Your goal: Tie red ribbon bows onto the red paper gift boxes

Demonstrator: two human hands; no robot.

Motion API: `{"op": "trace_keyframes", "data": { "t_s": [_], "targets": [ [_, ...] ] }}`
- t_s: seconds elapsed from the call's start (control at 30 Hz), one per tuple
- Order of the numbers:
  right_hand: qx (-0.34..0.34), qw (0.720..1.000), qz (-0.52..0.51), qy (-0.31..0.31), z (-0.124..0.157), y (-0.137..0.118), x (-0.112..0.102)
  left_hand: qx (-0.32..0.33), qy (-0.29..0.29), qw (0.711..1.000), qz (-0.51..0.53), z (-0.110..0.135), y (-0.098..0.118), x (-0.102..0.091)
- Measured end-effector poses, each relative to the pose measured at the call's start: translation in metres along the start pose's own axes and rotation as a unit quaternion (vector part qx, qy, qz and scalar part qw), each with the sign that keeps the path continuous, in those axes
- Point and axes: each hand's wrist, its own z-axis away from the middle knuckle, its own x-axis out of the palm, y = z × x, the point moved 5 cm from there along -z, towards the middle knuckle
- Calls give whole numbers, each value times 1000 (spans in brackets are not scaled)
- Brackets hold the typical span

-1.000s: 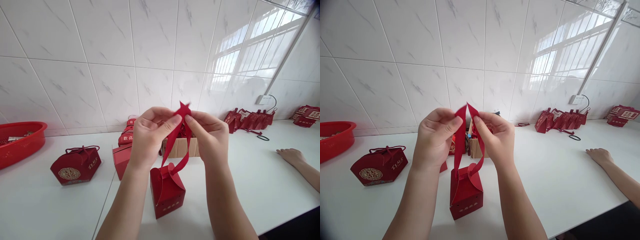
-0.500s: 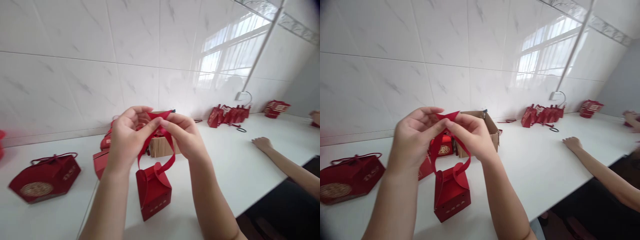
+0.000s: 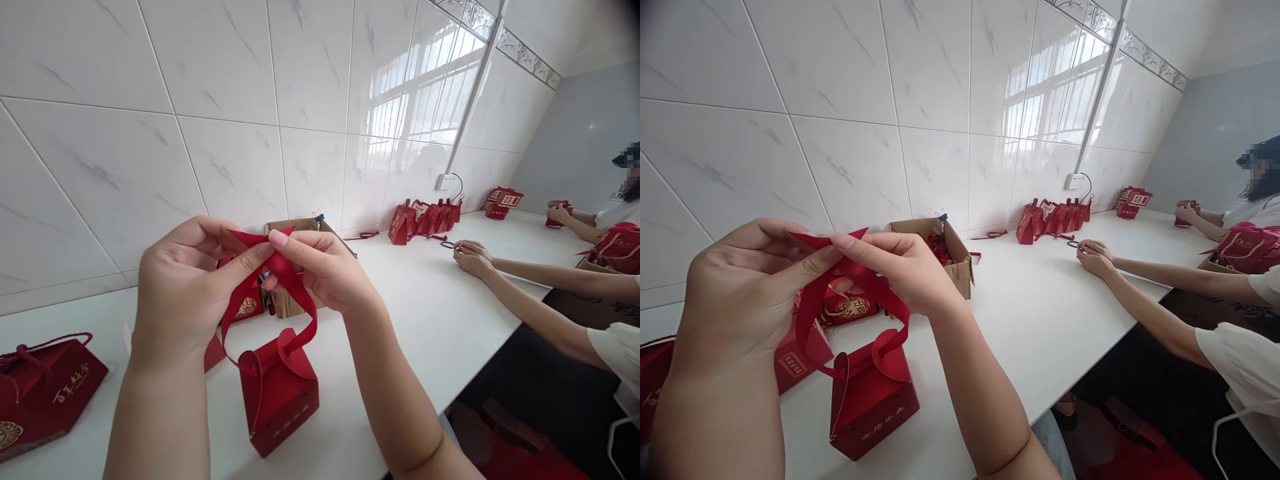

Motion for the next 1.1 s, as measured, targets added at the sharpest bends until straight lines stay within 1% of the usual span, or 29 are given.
{"op": "trace_keyframes", "data": {
  "t_s": [0.13,0.3,0.4,0.5,0.6,0.73,0.8,0.87,0.97,1.03,1.1],
  "targets": [
    [1,1000,-19,-16,-1,4,-1,0,-5,1000,11,-1,-3,-3],
    [33,991,-104,-81,-4,14,-2,-14,-64,997,34,0,-5,-2],
    [48,984,-143,-92,-5,18,-2,-14,-88,995,40,2,-3,-2],
    [53,982,-158,-84,-7,21,-1,-40,-137,989,31,4,-3,0],
    [43,985,-158,-49,-8,23,-5,-84,-203,975,11,5,-3,0],
    [29,987,-159,-18,-9,24,-9,-113,-287,949,-63,8,-3,-2],
    [25,988,-150,-15,-9,25,-9,-124,-328,932,-93,10,-5,-2],
    [12,991,-130,-20,-9,24,-9,-132,-365,917,-93,13,-6,-2],
    [-16,995,-90,-41,-7,22,-10,-130,-385,911,-71,12,-8,-5],
    [-32,996,-41,-72,-4,19,-11,-148,-382,910,-64,11,-13,-11],
    [-45,990,41,-126,1,14,-9,-186,-396,897,-65,13,-22,-16]
  ]
}}
